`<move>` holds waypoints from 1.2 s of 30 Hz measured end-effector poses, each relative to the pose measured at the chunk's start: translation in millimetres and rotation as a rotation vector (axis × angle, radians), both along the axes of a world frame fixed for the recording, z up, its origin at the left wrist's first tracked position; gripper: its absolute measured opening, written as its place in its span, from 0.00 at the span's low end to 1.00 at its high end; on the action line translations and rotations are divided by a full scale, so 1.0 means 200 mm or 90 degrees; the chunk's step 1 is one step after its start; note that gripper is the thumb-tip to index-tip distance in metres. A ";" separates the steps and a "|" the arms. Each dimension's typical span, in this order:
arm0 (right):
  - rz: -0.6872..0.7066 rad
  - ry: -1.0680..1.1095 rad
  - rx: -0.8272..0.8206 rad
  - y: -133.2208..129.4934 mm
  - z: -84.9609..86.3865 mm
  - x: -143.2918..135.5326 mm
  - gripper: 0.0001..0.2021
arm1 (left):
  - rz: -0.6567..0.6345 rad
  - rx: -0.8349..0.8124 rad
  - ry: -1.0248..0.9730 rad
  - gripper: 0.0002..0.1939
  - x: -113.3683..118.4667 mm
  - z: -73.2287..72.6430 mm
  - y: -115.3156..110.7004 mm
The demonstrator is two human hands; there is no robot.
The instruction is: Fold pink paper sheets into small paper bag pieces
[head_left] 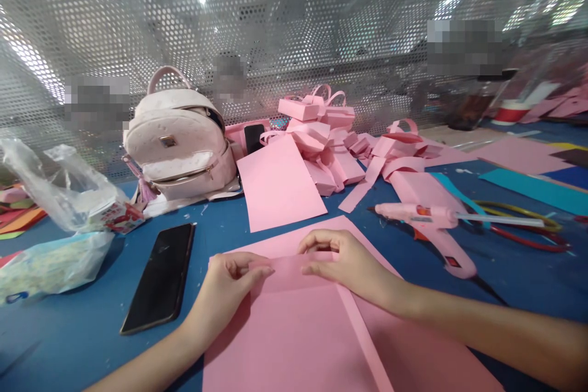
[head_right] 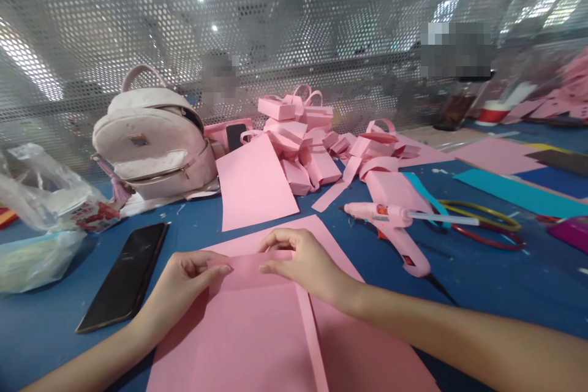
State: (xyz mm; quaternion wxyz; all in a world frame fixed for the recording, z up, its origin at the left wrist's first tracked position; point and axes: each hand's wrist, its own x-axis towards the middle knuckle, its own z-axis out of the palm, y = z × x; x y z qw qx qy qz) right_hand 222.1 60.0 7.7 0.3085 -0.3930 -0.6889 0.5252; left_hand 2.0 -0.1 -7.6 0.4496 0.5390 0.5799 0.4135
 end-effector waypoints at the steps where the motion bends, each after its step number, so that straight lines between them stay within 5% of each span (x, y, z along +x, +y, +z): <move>1: 0.000 -0.001 0.001 0.00 0.00 0.00 0.06 | -0.001 -0.004 0.000 0.13 0.00 0.00 0.00; 18: 0.000 -0.013 0.013 -0.01 0.00 0.00 0.05 | -0.018 -0.011 0.008 0.11 -0.01 -0.01 0.01; 27: 0.030 -0.038 0.127 -0.01 0.00 0.01 0.04 | -0.018 0.045 0.021 0.07 0.00 -0.01 -0.01; 30: 0.042 -0.067 0.225 -0.02 0.02 0.02 0.04 | -0.056 0.162 0.078 0.06 0.01 0.00 -0.05; 36: 0.126 -0.041 0.494 -0.07 0.05 0.03 0.05 | -0.148 0.580 0.315 0.10 -0.01 0.00 -0.10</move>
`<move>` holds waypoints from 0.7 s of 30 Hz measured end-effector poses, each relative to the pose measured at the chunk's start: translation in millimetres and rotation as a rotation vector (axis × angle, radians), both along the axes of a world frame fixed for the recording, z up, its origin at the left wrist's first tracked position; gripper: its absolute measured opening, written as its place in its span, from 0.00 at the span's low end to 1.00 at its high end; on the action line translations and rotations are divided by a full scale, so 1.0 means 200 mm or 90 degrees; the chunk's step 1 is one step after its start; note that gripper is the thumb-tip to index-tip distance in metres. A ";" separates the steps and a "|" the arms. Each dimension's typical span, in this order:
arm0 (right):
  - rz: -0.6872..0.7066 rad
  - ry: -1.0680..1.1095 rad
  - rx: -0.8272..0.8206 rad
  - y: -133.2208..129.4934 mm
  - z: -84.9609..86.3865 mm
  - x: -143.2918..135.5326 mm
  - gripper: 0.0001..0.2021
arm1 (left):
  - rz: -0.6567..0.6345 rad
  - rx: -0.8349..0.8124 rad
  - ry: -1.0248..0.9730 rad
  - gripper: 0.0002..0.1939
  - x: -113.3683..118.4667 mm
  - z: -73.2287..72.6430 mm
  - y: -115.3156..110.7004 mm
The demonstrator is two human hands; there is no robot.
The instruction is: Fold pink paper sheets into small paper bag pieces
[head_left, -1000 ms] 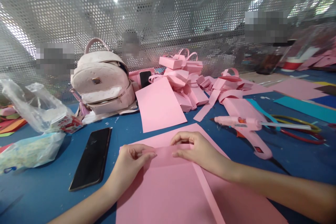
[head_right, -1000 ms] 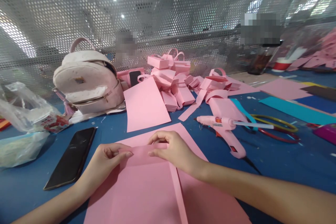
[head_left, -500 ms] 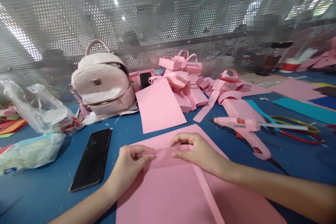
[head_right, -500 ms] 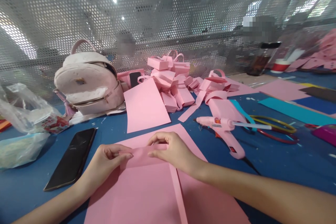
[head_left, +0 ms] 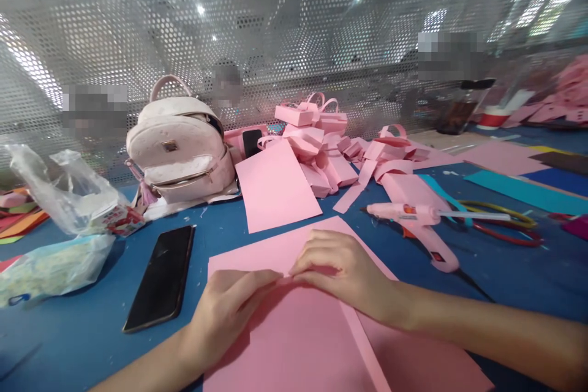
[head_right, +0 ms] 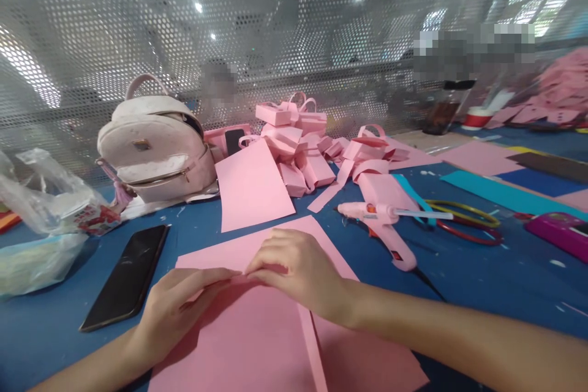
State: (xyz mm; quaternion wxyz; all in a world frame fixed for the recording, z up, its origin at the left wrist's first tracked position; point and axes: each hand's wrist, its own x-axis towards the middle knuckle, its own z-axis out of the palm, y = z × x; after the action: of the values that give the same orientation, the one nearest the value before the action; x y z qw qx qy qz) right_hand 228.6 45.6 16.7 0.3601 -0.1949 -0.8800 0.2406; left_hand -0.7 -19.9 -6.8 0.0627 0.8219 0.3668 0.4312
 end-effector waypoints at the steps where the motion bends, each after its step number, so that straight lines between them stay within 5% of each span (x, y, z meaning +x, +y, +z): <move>1: 0.015 0.009 0.041 0.00 0.00 0.01 0.06 | 0.000 0.024 0.022 0.10 0.00 0.00 0.00; 6: 0.008 -0.015 0.146 -0.01 0.00 0.03 0.07 | -0.006 0.034 0.038 0.10 -0.01 0.00 0.00; 13: -0.013 -0.016 0.117 -0.02 0.01 0.03 0.06 | -0.008 -0.042 -0.008 0.07 0.00 0.00 -0.01; 21: -0.098 -0.070 -0.050 0.00 0.01 0.00 0.06 | 0.094 -0.407 -0.154 0.07 0.07 0.04 0.02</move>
State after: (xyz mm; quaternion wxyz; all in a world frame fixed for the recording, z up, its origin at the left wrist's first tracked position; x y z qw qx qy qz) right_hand 228.1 46.5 18.4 0.3206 -0.2887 -0.8708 0.2358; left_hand 12.3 -15.8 0.7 0.3283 0.6750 0.5318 0.3922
